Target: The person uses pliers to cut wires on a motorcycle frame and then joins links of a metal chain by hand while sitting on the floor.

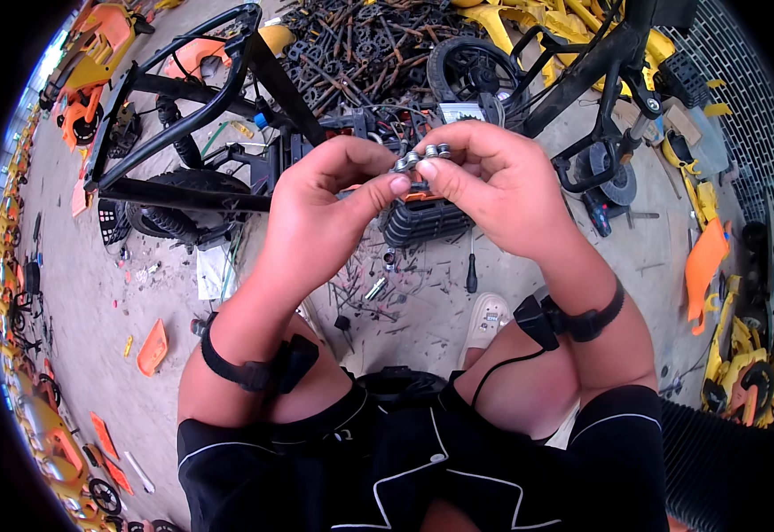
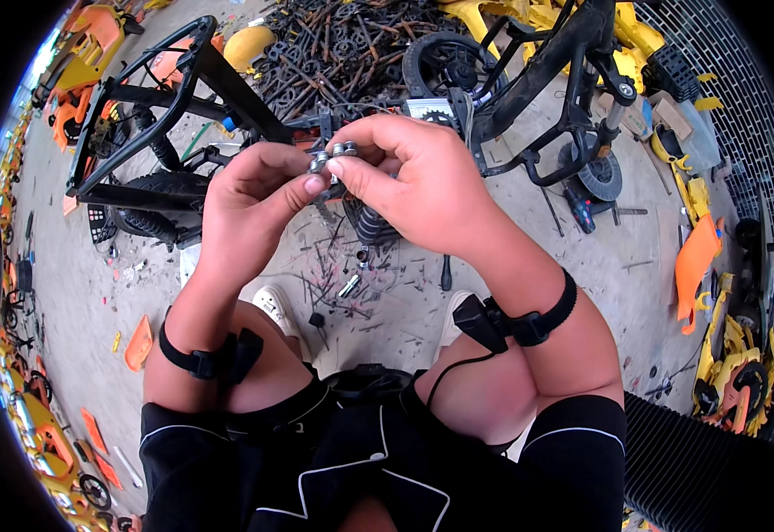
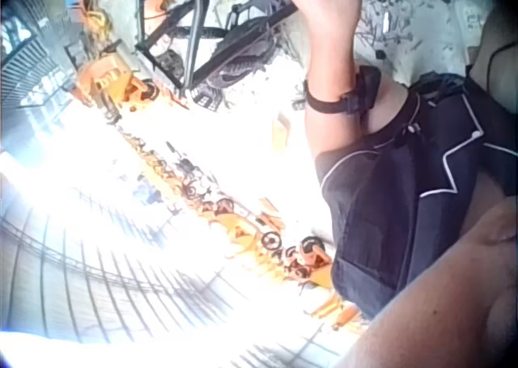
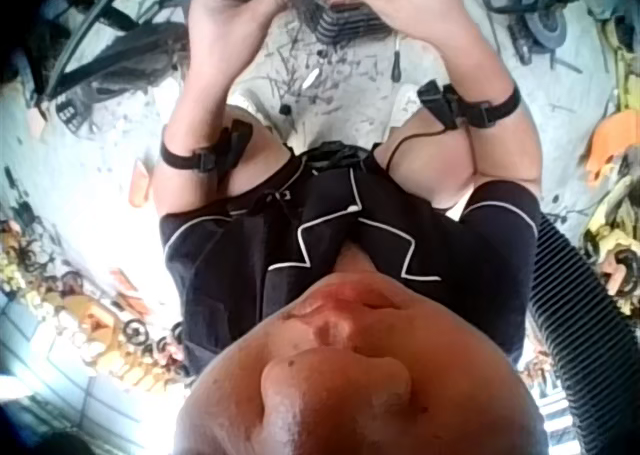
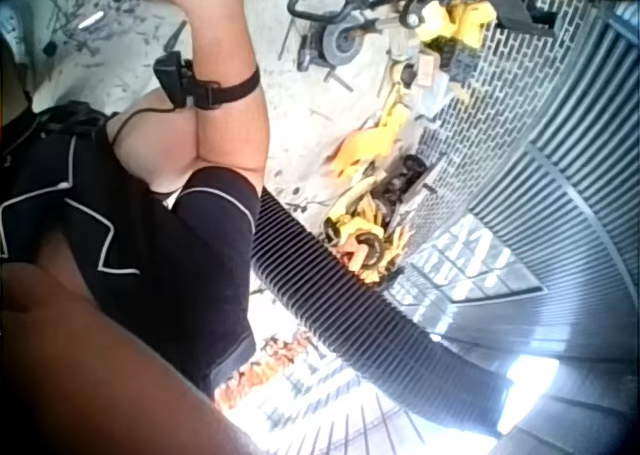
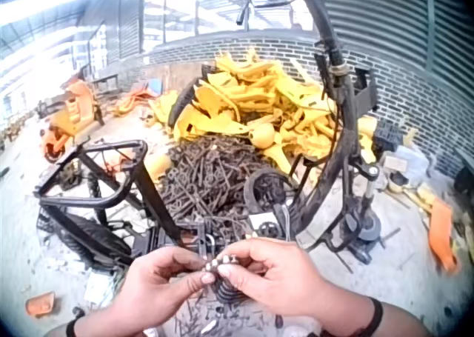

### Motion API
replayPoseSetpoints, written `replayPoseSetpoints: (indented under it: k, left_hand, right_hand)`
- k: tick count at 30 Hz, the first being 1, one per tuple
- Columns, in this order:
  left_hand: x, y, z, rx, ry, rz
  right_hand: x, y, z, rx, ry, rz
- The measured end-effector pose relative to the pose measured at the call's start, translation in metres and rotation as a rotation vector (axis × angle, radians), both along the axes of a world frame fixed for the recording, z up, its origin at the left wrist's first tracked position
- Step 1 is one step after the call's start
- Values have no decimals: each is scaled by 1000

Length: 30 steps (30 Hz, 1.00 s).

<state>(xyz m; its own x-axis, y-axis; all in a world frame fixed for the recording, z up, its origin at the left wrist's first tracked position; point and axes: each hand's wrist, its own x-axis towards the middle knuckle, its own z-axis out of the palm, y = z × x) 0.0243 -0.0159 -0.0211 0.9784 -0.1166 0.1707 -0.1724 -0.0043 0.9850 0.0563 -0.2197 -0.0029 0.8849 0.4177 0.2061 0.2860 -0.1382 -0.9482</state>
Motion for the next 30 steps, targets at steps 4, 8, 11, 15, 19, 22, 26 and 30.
replayPoseSetpoints:
  k: [4,8,11,15,19,22,26,30]
  left_hand:
    - [-3,-5,-1,-89,27,38]
    - [-6,-6,1,-5,-40,88]
    - [-9,-7,7,166,-93,125]
    - [-12,-9,8,329,-193,175]
    - [-10,-11,6,340,-140,127]
    - [-8,-12,3,151,-30,6]
    - [-3,-6,-2,-14,77,-139]
    - [-2,-6,0,-28,151,-162]
  right_hand:
    - [-2,5,-9,138,174,55]
    - [-2,6,-7,104,158,20]
    - [-2,5,-6,191,225,36]
    - [-1,6,-7,205,226,53]
    - [-5,11,-14,221,163,9]
    - [-4,11,-19,228,78,-52]
    - [-6,9,-10,154,-2,-100]
    - [-7,5,-5,180,-20,-122]
